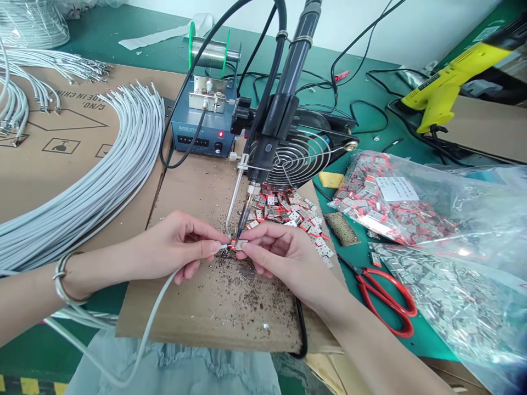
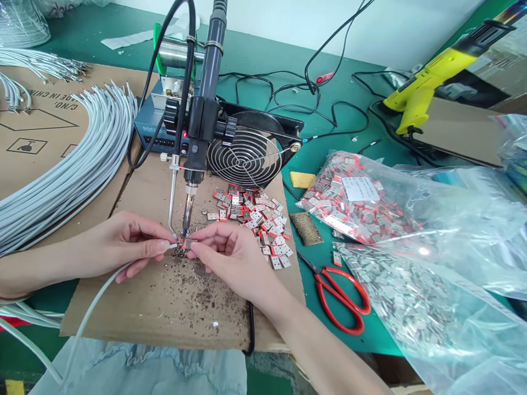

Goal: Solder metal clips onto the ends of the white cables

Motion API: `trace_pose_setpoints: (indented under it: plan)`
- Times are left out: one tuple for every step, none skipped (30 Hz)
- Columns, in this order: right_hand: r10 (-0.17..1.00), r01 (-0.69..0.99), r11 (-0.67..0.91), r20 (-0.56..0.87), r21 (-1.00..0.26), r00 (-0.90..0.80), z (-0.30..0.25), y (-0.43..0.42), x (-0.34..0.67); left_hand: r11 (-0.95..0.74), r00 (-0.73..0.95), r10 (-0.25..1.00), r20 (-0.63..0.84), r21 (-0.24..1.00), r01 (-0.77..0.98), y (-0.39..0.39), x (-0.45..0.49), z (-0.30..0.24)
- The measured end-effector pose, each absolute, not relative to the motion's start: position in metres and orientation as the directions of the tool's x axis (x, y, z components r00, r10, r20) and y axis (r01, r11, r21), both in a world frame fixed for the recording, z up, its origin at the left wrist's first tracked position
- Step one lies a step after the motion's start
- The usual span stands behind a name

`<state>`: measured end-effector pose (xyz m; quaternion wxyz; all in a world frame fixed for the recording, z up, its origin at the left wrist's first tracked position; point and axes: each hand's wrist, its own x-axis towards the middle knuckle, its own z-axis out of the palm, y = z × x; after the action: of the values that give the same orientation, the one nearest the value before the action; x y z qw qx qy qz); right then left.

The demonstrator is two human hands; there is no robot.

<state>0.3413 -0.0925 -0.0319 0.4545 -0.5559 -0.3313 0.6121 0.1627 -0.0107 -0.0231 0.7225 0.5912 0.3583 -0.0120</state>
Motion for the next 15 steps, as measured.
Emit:
trace_pose_setpoints:
  plan:
    - [0.924,-0.188,-0.369,-0.380,-0.910,0.030,-0.0323,-0.0926,0.3415,0.309,0.739,0.406,-0.538,0.842,0.443,-0.0106,0.1630,-0.0225]
    - [0.924,-0.188,-0.369,-0.380,-0.910,0.025,-0.0328,-0.0928,0.3419,0.316,0.736,0.403,-0.544,0.838,0.446,-0.0105,0.1633,-0.0218]
    - [0.925,-0.189,-0.369,-0.379,-0.910,0.019,-0.0334,-0.0931,0.3425,0.321,0.733,0.400,-0.550,0.833,0.450,-0.0105,0.1637,-0.0210]
    - [0.926,-0.191,-0.368,-0.377,-0.910,0.011,-0.0340,-0.0934,0.3432,0.325,0.731,0.396,-0.555,0.830,0.454,-0.0106,0.1640,-0.0201]
    - [0.926,-0.193,-0.369,-0.377,-0.909,0.003,-0.0346,-0.0938,0.3439,0.327,0.729,0.395,-0.559,0.827,0.456,-0.0107,0.1643,-0.0191]
    - [0.926,-0.196,-0.371,-0.378,-0.908,-0.002,-0.0352,-0.0942,0.3446,0.329,0.728,0.395,-0.561,0.826,0.458,-0.0108,0.1646,-0.0182]
    - [0.925,-0.200,-0.374,-0.381,-0.906,-0.005,-0.0357,-0.0946,0.3453,0.333,0.726,0.395,-0.563,0.824,0.458,-0.0110,0.1648,-0.0173]
    - [0.924,-0.204,-0.377,-0.383,-0.904,-0.009,-0.0360,-0.0950,0.3457,0.337,0.726,0.395,-0.564,0.824,0.457,-0.0113,0.1649,-0.0166]
    - [0.923,-0.208,-0.379,-0.385,-0.902,-0.013,-0.0363,-0.0953,0.3461,0.340,0.726,0.394,-0.564,0.823,0.455,-0.0115,0.1650,-0.0160]
    - [0.922,-0.212,-0.381,-0.386,-0.900,-0.017,-0.0363,-0.0954,0.3463,0.344,0.726,0.391,-0.566,0.821,0.455,-0.0117,0.1649,-0.0157]
    - [0.922,-0.215,-0.382,-0.387,-0.899,-0.020,-0.0362,-0.0955,0.3464,0.346,0.726,0.389,-0.567,0.820,0.456,-0.0119,0.1648,-0.0154]
    - [0.922,-0.218,-0.381,-0.386,-0.898,-0.021,-0.0360,-0.0955,0.3464,0.347,0.726,0.387,-0.569,0.819,0.457,-0.0120,0.1647,-0.0154]
    - [0.923,-0.222,-0.379,-0.384,-0.899,-0.021,-0.0357,-0.0954,0.3465,0.348,0.725,0.387,-0.569,0.819,0.457,-0.0121,0.1647,-0.0155]
    - [0.924,-0.225,-0.376,-0.381,-0.899,-0.022,-0.0354,-0.0954,0.3465,0.349,0.724,0.389,-0.570,0.818,0.456,-0.0120,0.1647,-0.0157]
    - [0.925,-0.228,-0.373,-0.378,-0.899,-0.021,-0.0351,-0.0953,0.3466,0.352,0.722,0.393,-0.569,0.819,0.454,-0.0119,0.1649,-0.0159]
